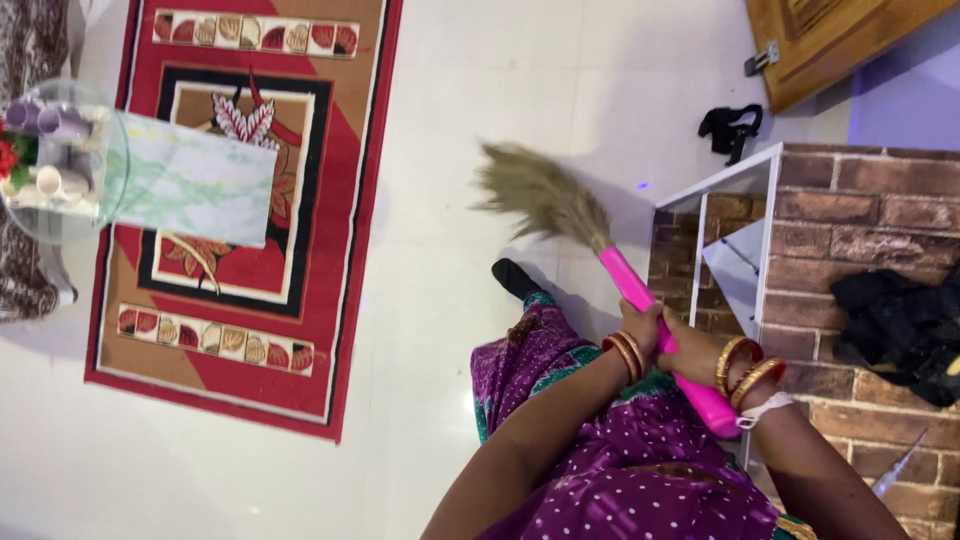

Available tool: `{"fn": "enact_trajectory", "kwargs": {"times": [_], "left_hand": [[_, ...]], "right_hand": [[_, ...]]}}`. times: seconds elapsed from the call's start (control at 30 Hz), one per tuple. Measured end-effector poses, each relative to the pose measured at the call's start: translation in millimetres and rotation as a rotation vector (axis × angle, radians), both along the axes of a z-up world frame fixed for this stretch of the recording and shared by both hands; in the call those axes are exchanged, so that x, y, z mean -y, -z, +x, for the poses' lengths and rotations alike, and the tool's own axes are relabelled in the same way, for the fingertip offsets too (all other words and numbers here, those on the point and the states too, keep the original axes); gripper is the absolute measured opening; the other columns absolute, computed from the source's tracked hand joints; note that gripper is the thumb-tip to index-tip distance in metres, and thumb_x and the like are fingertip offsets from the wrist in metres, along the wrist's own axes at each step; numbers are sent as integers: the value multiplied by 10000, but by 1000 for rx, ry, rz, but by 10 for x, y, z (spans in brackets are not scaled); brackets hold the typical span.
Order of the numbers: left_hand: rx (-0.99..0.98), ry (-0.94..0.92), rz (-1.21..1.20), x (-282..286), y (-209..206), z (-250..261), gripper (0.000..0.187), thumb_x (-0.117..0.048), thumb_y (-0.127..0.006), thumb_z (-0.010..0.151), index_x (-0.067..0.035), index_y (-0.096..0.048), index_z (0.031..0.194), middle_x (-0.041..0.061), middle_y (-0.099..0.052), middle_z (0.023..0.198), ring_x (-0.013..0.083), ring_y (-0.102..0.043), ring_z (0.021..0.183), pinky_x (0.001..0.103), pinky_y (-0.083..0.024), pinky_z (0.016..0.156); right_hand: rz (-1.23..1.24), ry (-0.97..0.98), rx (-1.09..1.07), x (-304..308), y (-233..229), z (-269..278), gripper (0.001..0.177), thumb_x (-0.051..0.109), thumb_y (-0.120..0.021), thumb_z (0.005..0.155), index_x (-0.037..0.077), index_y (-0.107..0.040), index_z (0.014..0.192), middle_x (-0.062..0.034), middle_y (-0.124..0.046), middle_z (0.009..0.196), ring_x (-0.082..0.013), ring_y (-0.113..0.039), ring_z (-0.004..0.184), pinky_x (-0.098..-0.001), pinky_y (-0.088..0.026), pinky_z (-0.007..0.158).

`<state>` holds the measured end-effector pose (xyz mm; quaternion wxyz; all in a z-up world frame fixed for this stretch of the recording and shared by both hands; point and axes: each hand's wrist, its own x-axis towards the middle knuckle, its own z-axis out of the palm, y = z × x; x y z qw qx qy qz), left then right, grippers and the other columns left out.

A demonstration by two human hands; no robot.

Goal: The person sweeps the floor with a broom, moving across a room and a hallway.

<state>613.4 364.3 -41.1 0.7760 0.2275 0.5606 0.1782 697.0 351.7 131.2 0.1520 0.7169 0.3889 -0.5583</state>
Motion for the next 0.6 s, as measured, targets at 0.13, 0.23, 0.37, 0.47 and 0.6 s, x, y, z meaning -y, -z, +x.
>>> {"fn": "enact_trajectory", "kwargs": {"times": [0.13, 0.23, 0.37, 0.47, 0.6], "left_hand": [[-6, -15, 207, -741, -35, 136, 435, -208, -631, 931, -27, -412, 1261, 177, -597, 1083, 272, -615, 948, 409, -547, 836], [-54, -23, 354, -1278, -43, 161, 558, -216, -615, 940, 0, -359, 1386, 207, -602, 1153, 290, -620, 1017, 400, -534, 899], [-185, -26, 431, -1862, -20, -9, 825, -270, -601, 1024, 20, -73, 1588, 247, -473, 1421, 318, -563, 1242, 401, -475, 1070], [-186, -88, 185, -2223, -58, -288, 888, -302, -536, 942, -22, -12, 1602, 287, -534, 1381, 368, -591, 1193, 413, -530, 998], [-357, -67, 71, -2481, -64, -539, 892, -305, -584, 952, -6, -40, 1593, 303, -487, 1411, 407, -581, 1233, 425, -508, 1034]], "right_hand": [[309, 30, 44, -427, 308, 125, 1145, 258, -754, 798, 82, 41, 1603, -307, -672, 1170, -373, -728, 950, -425, -588, 869], [714, -13, -71, -891, 254, 145, 1163, 166, -791, 723, 61, 12, 1557, -420, -503, 1361, -486, -658, 1063, -511, -550, 890], [146, -32, -35, -1714, -34, 16, 1092, 234, -678, 873, 145, 88, 1646, -277, -746, 1111, -325, -749, 911, -408, -601, 869], [218, -135, -101, -2135, -50, -115, 1096, 231, -698, 861, 130, 77, 1630, -273, -703, 1158, -297, -729, 891, -386, -591, 851], [53, -129, -241, -2511, 126, -229, 1049, 209, -653, 878, 123, 72, 1631, -252, -663, 1265, -317, -739, 952, -393, -592, 882]]}}
